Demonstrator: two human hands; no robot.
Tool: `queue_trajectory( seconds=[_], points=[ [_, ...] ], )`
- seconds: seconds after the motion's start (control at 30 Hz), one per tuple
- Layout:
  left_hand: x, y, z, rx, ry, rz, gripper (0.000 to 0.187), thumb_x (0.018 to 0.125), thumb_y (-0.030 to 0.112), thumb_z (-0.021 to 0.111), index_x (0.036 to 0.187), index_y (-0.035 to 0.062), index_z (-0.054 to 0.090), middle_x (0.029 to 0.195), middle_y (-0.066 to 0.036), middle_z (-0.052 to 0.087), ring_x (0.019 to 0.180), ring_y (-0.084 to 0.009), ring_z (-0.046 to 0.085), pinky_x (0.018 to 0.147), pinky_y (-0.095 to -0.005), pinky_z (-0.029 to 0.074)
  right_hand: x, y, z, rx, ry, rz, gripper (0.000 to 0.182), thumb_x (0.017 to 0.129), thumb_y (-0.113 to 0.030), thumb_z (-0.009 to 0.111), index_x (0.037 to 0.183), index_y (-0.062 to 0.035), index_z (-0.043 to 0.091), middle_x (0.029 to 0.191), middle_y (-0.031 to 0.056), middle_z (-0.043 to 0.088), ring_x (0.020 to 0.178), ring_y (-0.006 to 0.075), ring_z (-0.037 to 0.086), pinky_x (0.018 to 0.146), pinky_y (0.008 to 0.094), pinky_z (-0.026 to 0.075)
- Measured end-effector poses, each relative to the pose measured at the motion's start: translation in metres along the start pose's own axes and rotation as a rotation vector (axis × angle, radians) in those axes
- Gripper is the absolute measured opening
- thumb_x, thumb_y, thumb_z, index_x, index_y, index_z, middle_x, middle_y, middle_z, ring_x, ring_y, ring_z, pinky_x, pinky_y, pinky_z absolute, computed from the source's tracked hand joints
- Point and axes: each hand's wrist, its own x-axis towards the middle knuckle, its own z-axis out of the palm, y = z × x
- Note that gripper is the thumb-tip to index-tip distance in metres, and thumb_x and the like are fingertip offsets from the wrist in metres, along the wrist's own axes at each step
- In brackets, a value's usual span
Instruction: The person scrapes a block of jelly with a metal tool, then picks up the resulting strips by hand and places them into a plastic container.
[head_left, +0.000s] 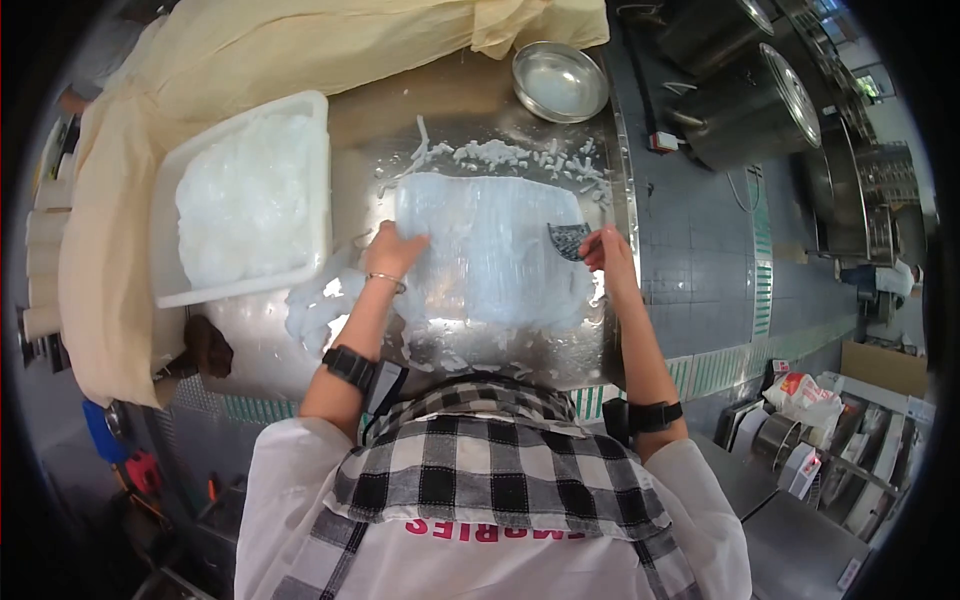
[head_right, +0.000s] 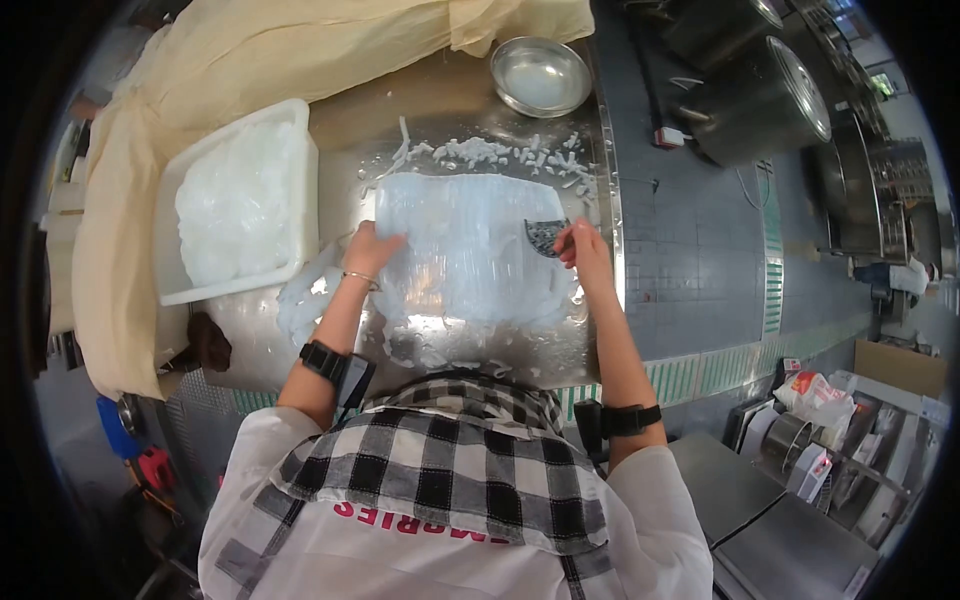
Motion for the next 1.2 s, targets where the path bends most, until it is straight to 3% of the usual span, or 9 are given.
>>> queue_trajectory(
  seconds=[0.07, 0.13, 0.2, 0.3, 0.37, 0.57, 0.83, 0.93, 1.2],
  points=[
    [-0.002, 0.003, 0.003, 0.028, -0.046, -0.018, 0.062, 0.061, 0.028, 0.068, 0.108, -0.0035, 0.041, 0.103, -0.023, 0.05, 0.095, -0.0348, 0.049, 0.078, -0.0375, 0.041, -0.005, 0.004, 0.0, 0.051, 0.029, 0.0, 0.04, 0.088, -0.037, 0.031, 0.074, -0.0056, 0.051, 0.066, 0.0017, 0.053, 0.055, 0.0064, 0.045, 0.049, 0.0189, 0.037],
    [-0.013, 0.013, 0.008, 0.119, 0.351, 0.289, 0.065, 0.06, 0.03, 0.068, 0.109, -0.0022, 0.041, 0.116, -0.023, 0.04, 0.108, -0.0347, 0.039, 0.086, -0.0371, 0.036, -0.014, 0.001, -0.002, 0.127, 0.113, -0.004, 0.043, 0.088, -0.039, 0.031, 0.074, -0.0046, 0.051, 0.066, 0.0028, 0.054, 0.054, 0.007, 0.045, 0.05, 0.0195, 0.038],
    [-0.014, 0.023, 0.029, 0.117, 0.383, 0.708, 0.064, 0.06, 0.032, 0.068, 0.111, 0.0032, 0.042, 0.124, -0.022, 0.031, 0.116, -0.0351, 0.029, 0.093, -0.0417, 0.028, -0.018, 0.004, -0.005, 0.146, 0.152, -0.002, 0.044, 0.088, -0.041, 0.031, 0.074, -0.004, 0.051, 0.066, 0.0037, 0.054, 0.056, 0.0077, 0.046, 0.051, 0.0199, 0.039],
    [-0.044, 0.05, 0.072, 0.14, 0.277, 1.003, 0.063, 0.059, 0.032, 0.067, 0.113, 0.0092, 0.042, 0.124, -0.018, 0.033, 0.115, -0.0345, 0.03, 0.094, -0.0473, 0.025, -0.022, 0.006, -0.008, 0.16, 0.161, 0.006, 0.042, 0.089, -0.039, 0.03, 0.079, -0.0033, 0.051, 0.069, 0.0053, 0.054, 0.058, 0.0104, 0.048, 0.054, 0.0226, 0.04],
    [-0.054, 0.063, 0.092, 0.213, 0.054, 1.375, 0.052, 0.066, 0.028, 0.061, 0.112, 0.0103, 0.044, 0.121, -0.012, 0.038, 0.113, -0.0323, 0.033, 0.091, -0.051, 0.027, -0.026, 0.006, -0.008, 0.155, 0.172, 0.001, 0.043, 0.089, -0.039, 0.03, 0.079, -0.0032, 0.051, 0.069, 0.0054, 0.054, 0.058, 0.0105, 0.048, 0.054, 0.0226, 0.04],
    [0.006, 0.051, 0.101, 0.283, 0.368, 1.186, 0.029, 0.073, 0.014, 0.049, 0.101, 0.0062, 0.052, 0.114, -0.008, 0.047, 0.109, -0.0291, 0.04, 0.093, -0.0437, 0.029, -0.044, 0.015, -0.016, 0.121, 0.171, -0.016, 0.044, 0.089, -0.038, 0.028, 0.077, -0.0031, 0.052, 0.069, 0.0047, 0.055, 0.058, 0.0099, 0.049, 0.056, 0.0224, 0.04],
    [-0.071, -0.024, 0.076, 0.003, 0.012, 1.164, 0.045, 0.068, 0.006, 0.057, 0.11, -0.0001, 0.043, 0.113, -0.021, 0.042, 0.108, -0.0349, 0.039, 0.091, -0.0418, 0.033, -0.075, 0.0, -0.049, -0.181, -0.036, -0.082, 0.026, 0.085, -0.021, 0.037, 0.074, -0.0015, 0.051, 0.067, 0.0025, 0.051, 0.061, 0.0086, 0.043, 0.059, 0.0212, 0.036],
    [-0.097, -0.013, 0.078, -0.028, -0.169, 1.264, 0.052, 0.065, 0.008, 0.062, 0.112, -0.0002, 0.042, 0.116, -0.021, 0.039, 0.11, -0.0356, 0.037, 0.092, -0.0415, 0.032, -0.078, -0.005, -0.048, -0.226, -0.061, -0.101, 0.027, 0.086, -0.021, 0.036, 0.076, -0.0015, 0.051, 0.069, 0.0022, 0.051, 0.063, 0.0085, 0.043, 0.061, 0.021, 0.036],
    [-0.078, 0.033, 0.125, 0.157, -0.216, 1.499, 0.041, 0.066, 0.014, 0.06, 0.103, 0.0008, 0.047, 0.113, -0.013, 0.043, 0.106, -0.0291, 0.041, 0.086, -0.0378, 0.036, -0.088, 0.008, -0.032, -0.139, -0.042, -0.065, 0.024, 0.084, -0.018, 0.038, 0.074, -0.0011, 0.051, 0.067, 0.002, 0.05, 0.062, 0.0087, 0.043, 0.059, 0.0213, 0.035]
  ],
)
